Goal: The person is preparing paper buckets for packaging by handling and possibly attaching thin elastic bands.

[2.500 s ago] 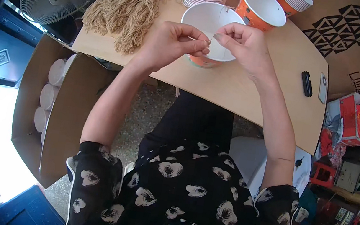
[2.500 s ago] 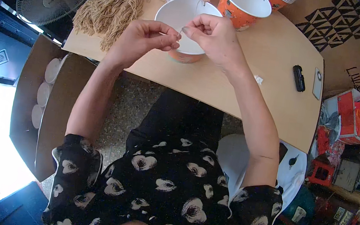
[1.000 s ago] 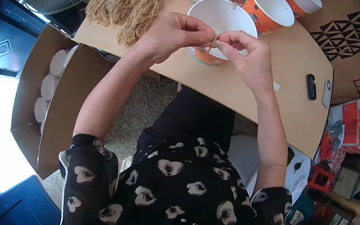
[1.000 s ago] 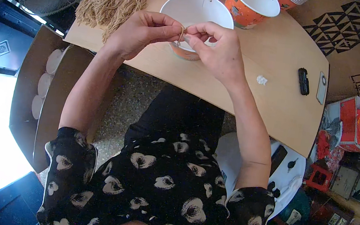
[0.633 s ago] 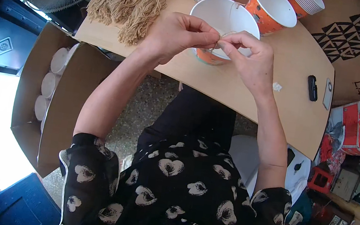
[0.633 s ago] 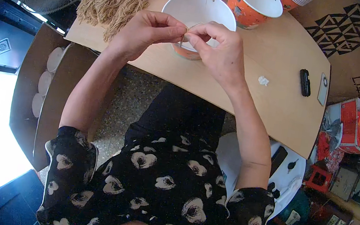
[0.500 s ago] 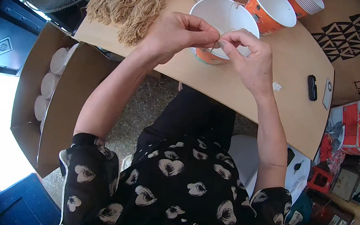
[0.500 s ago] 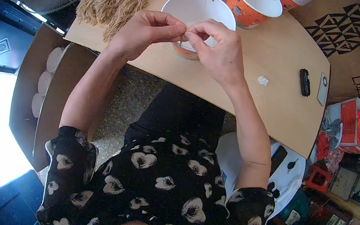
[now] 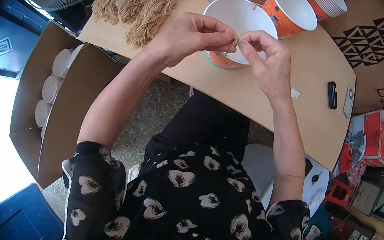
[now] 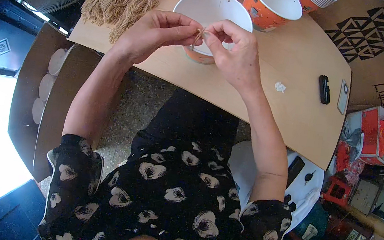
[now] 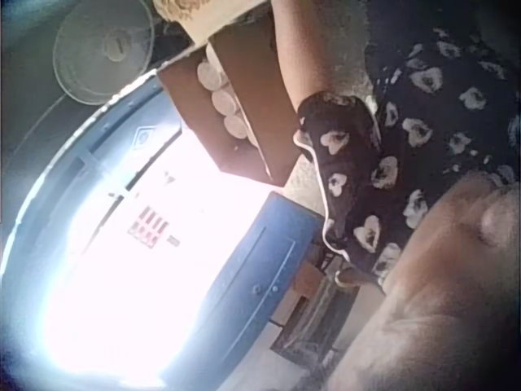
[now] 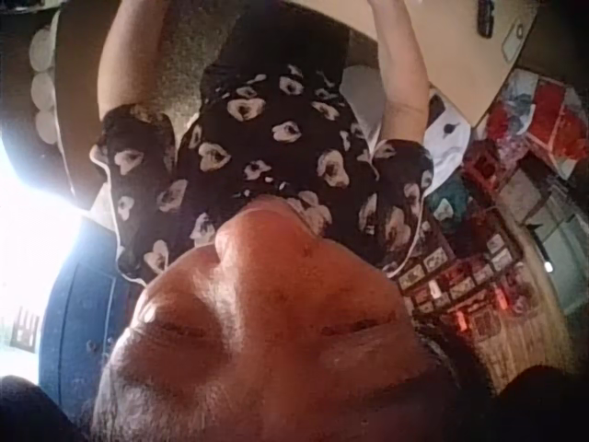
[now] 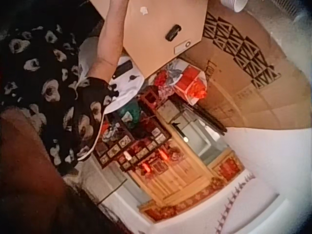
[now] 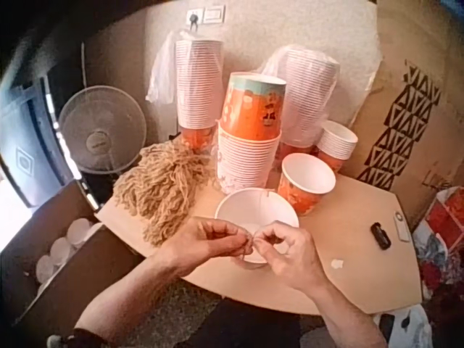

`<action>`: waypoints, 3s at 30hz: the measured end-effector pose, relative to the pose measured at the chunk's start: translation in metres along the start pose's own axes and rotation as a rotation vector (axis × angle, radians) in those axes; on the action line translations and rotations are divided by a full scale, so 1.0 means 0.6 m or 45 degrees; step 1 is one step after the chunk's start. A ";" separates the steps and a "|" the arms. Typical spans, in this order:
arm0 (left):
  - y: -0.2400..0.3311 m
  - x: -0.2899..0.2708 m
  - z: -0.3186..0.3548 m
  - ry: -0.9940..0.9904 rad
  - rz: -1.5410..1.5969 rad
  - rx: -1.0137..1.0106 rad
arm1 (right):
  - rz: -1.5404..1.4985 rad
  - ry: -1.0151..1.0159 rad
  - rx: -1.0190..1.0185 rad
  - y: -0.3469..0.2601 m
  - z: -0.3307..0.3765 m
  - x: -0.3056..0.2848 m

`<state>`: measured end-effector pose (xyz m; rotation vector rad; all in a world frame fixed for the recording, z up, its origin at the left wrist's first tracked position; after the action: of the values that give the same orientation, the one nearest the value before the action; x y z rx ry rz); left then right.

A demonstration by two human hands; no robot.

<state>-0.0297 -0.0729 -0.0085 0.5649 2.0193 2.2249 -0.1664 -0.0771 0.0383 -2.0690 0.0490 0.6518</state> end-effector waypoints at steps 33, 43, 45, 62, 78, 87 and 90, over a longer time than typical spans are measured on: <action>0.032 0.065 -0.011 -0.158 -1.084 0.177 | -0.263 0.195 0.076 0.010 -0.006 -0.045; 0.012 0.063 -0.016 -0.292 -0.127 -0.013 | -0.436 0.129 0.110 0.014 -0.008 -0.043; 0.006 0.059 -0.012 -0.316 -0.067 -0.088 | -0.443 0.146 0.092 0.015 -0.005 -0.047; -0.010 0.063 -0.001 -0.344 0.428 -0.302 | -0.340 0.107 0.028 0.026 0.001 -0.044; -0.006 0.040 -0.002 -0.146 0.096 -0.037 | -0.470 -0.013 0.105 0.030 0.010 -0.030; -0.003 0.035 0.002 -0.080 0.073 -0.033 | -0.378 -0.185 0.206 0.034 0.018 -0.018; 0.001 0.036 0.003 -0.093 0.013 -0.037 | -0.289 -0.147 0.237 0.046 0.021 -0.022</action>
<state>-0.0494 -0.0649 -0.0032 0.6457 1.9505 2.2013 -0.1907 -0.0852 0.0177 -1.8222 -0.1822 0.6010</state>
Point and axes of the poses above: each hand's wrist, its own z-axis away from the middle knuckle, its own x-axis out of the palm, y = z × x, the point moved 10 cm from there along -z, towards the middle knuckle, and after that the axes turned 4 degrees about -x, right-handed, at the moved point
